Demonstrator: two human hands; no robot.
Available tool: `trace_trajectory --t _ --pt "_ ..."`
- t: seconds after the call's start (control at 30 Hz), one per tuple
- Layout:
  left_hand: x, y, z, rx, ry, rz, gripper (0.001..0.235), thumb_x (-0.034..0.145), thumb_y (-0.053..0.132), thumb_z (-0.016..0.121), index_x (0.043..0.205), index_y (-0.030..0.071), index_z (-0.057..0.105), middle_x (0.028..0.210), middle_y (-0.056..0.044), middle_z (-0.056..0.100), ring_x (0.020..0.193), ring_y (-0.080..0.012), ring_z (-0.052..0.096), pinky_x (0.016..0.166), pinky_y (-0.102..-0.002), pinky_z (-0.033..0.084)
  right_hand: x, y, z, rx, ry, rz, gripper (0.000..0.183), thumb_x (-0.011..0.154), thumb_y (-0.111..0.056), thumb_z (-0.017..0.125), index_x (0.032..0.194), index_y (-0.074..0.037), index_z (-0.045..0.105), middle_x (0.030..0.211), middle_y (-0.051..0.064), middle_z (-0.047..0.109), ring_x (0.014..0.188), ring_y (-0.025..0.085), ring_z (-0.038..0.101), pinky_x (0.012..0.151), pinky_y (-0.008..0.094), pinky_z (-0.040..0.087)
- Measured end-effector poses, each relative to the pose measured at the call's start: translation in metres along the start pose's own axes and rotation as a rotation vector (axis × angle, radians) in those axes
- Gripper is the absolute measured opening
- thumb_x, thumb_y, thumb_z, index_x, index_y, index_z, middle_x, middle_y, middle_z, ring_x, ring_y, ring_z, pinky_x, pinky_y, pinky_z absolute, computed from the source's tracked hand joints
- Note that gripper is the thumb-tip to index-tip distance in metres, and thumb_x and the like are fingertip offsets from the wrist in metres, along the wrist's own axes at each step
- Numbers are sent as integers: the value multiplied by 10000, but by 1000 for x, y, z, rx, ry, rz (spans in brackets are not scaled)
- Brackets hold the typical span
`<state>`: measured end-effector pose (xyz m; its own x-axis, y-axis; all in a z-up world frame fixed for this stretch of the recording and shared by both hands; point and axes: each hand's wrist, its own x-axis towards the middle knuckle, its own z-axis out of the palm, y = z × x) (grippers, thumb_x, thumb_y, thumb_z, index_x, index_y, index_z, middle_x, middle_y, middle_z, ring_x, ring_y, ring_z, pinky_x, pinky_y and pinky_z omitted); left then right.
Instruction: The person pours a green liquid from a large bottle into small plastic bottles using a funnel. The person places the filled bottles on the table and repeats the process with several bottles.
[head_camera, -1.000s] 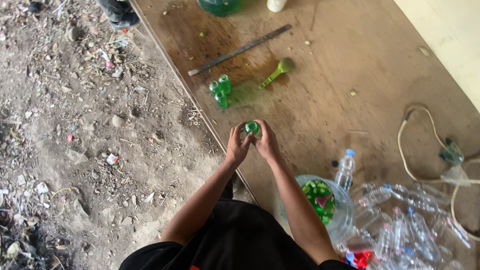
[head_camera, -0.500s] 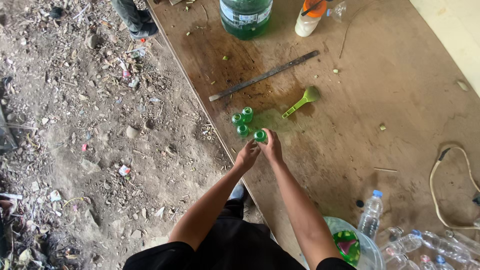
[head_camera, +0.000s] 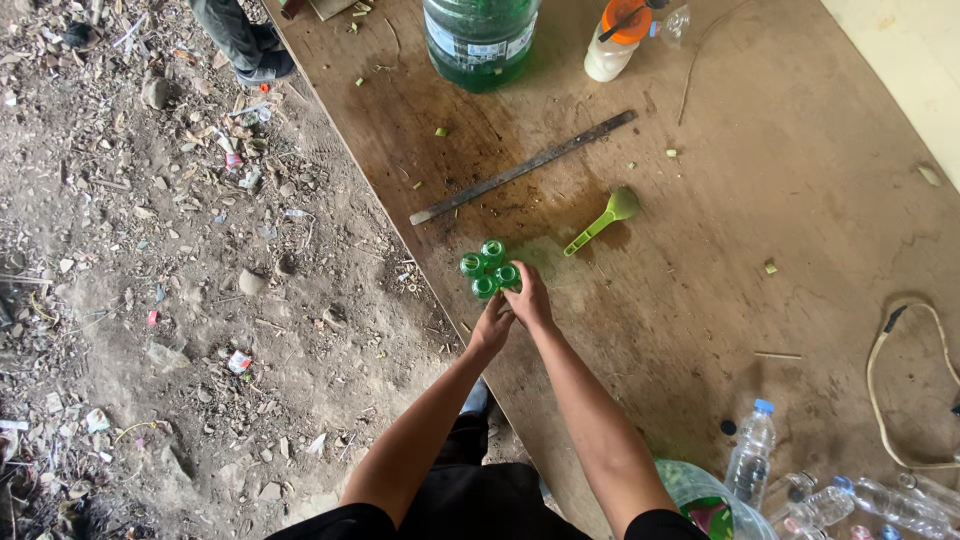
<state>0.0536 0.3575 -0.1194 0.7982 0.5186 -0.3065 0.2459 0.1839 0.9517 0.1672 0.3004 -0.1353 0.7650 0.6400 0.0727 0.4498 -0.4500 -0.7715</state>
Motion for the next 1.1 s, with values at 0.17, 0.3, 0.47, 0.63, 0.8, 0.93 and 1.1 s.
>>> trace_trajectory --t 0.17,0.3,0.47,0.63,0.8,0.93,1.1 --pt "-2 -8 1 -63 -17 -72 721 933 135 582 1579 -6 293 1468 -190 577 1237 -248 645 1005 -337 520 -3 1 -1 32 -45 41 658 799 -108 810 1401 -112 547 1348 179 617 1224 386 616 981 448 544" --pt "-5 -10 6 28 -52 -124 692 957 171 617 1567 0 339 1300 -197 719 1161 -233 692 977 -323 531 -16 -2 -12 56 -74 88 752 804 -59 779 1484 -99 461 1438 189 551 1272 376 592 984 425 556" --pt "-20 1 36 51 -47 -52 525 922 99 611 1431 6 521 1238 -147 712 1136 -238 703 950 -340 551 -54 -19 -59 269 93 184 625 897 3 662 1486 -80 468 1467 159 546 1333 335 587 987 387 580" --pt "-51 35 92 77 -208 145 414 934 59 569 1344 12 592 1209 -154 731 1114 -237 713 953 -338 546 -112 -38 -136 292 334 164 451 954 -8 630 1396 -48 550 1365 154 609 1276 305 647 983 366 586" --pt "-97 65 169 -17 -451 248 320 999 92 532 1303 16 600 1156 -148 749 1055 -217 741 924 -323 572 -183 -50 -208 236 613 308 318 967 -67 631 1284 -44 620 1217 141 679 1103 263 727 894 349 594" --pt "-150 77 228 -52 -582 191 278 1014 93 544 1270 17 621 1128 -136 740 1016 -218 722 872 -321 569 -251 -54 -254 108 793 367 312 969 -86 659 1277 -49 639 1163 156 690 1057 290 734 893 367 588" --pt "-224 71 280 -54 -760 243 258 1026 74 545 1257 35 653 1100 -142 758 1007 -235 730 887 -340 575 -338 -58 -293 -71 989 394 299 956 -63 673 1252 -30 648 1125 182 680 1015 336 716 879 402 575"
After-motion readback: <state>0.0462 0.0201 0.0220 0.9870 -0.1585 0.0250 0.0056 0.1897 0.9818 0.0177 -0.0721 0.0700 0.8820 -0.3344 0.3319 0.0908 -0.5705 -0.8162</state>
